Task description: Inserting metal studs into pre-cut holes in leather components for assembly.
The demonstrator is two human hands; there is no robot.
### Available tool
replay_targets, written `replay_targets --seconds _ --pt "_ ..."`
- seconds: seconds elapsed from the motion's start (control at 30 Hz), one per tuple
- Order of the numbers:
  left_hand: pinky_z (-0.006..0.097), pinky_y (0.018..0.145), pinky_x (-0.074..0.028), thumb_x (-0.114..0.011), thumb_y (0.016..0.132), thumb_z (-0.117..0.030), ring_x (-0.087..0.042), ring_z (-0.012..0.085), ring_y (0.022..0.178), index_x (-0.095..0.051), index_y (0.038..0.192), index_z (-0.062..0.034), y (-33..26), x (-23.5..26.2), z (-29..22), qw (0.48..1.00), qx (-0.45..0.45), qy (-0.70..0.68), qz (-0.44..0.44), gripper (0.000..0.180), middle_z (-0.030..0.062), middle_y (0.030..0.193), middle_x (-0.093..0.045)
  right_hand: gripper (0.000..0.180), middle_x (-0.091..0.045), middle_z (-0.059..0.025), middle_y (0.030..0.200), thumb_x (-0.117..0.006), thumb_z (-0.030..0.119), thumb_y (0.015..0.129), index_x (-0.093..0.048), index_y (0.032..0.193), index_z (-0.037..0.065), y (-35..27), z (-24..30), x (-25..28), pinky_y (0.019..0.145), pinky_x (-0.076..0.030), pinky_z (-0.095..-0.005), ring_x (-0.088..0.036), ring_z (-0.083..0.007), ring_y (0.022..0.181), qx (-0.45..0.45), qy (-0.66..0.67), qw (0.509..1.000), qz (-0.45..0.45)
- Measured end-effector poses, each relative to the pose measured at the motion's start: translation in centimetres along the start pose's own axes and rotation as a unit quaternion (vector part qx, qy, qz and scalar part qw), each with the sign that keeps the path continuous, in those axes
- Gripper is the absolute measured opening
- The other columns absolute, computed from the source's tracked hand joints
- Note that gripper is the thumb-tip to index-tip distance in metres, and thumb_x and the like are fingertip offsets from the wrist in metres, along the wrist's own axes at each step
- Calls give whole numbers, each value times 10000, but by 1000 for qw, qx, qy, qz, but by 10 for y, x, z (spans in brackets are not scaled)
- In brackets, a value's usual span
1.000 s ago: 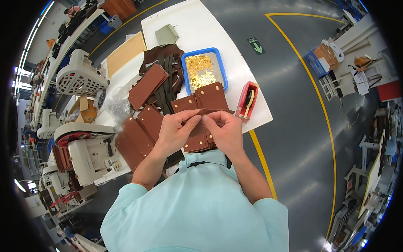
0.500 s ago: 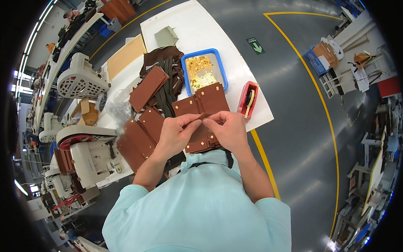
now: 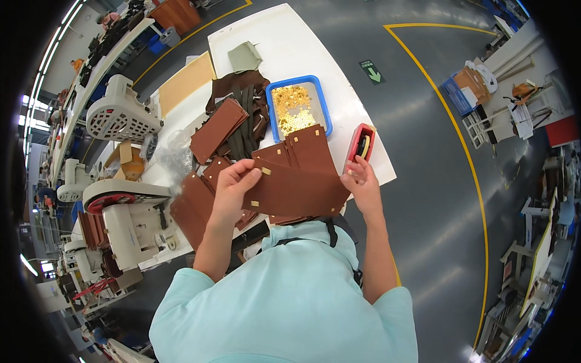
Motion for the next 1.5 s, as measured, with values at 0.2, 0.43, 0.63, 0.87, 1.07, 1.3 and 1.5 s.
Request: replay_targets --seconds 0.2,0.43,0.63,0.87,1.07,1.3,1.5 --pt "273 839 -529 -643 880 -21 -631 120 993 -627 1130 -23 1 34 -6 996 29 63 54 250 60 1068 -672 363 -703 -92 1008 -715 -34 808 -617 1157 -12 -12 -24 -9 791 -549 -271 -667 -129 882 -131 131 971 149" --pt "255 769 -514 -738 807 -100 -657 125 846 -663 1132 -36 -5 -11 15 888 66 411 193 340 101 931 -703 149 -705 -71 860 -729 33 834 -691 962 -33 -36 9 -68 721 -533 -228 -652 -90 785 -63 -20 964 259" --pt "271 685 -496 -683 877 -137 -622 106 751 -685 1046 1 -6 -15 17 927 16 355 120 218 77 847 -699 240 -707 -90 834 -641 229 921 -700 962 0 -1 -41 -44 688 -526 -269 -697 -176 778 -157 86 973 148" --pt "244 685 -510 -661 905 -140 -624 81 740 -695 1008 17 -10 0 -9 952 -37 302 35 191 46 842 -711 397 -710 -160 900 -759 367 761 -721 934 12 54 -120 56 715 -530 -335 -690 -257 773 32 -438 891 -116" --pt "234 692 -514 -666 904 -134 -626 73 755 -695 1011 24 -4 -2 -3 958 -61 278 33 192 40 849 -711 303 -701 -86 866 -773 257 781 -722 926 -4 55 -154 62 629 -519 -284 -654 -175 729 -155 -155 965 -140" --pt "230 695 -518 -666 903 -128 -628 72 765 -689 1010 46 0 -9 -8 968 -53 245 31 205 45 859 -712 188 -679 -54 870 -745 119 810 -724 874 -56 35 -166 56 552 -486 -235 -598 -115 671 -132 18 959 -250" --pt "229 696 -513 -674 908 -141 -623 68 768 -683 1024 44 6 -11 -4 966 -56 252 18 219 43 866 -705 199 -681 -69 902 -745 108 798 -723 853 -81 26 -175 55 574 -472 -234 -571 -88 683 -139 -3 955 -261"
Point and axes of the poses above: each hand's wrist, its own y-axis towards the middle knuckle, its own x-axis out of the back of the hand, z = x × y, the point moved 8 cm from there along y, towards the middle knuckle
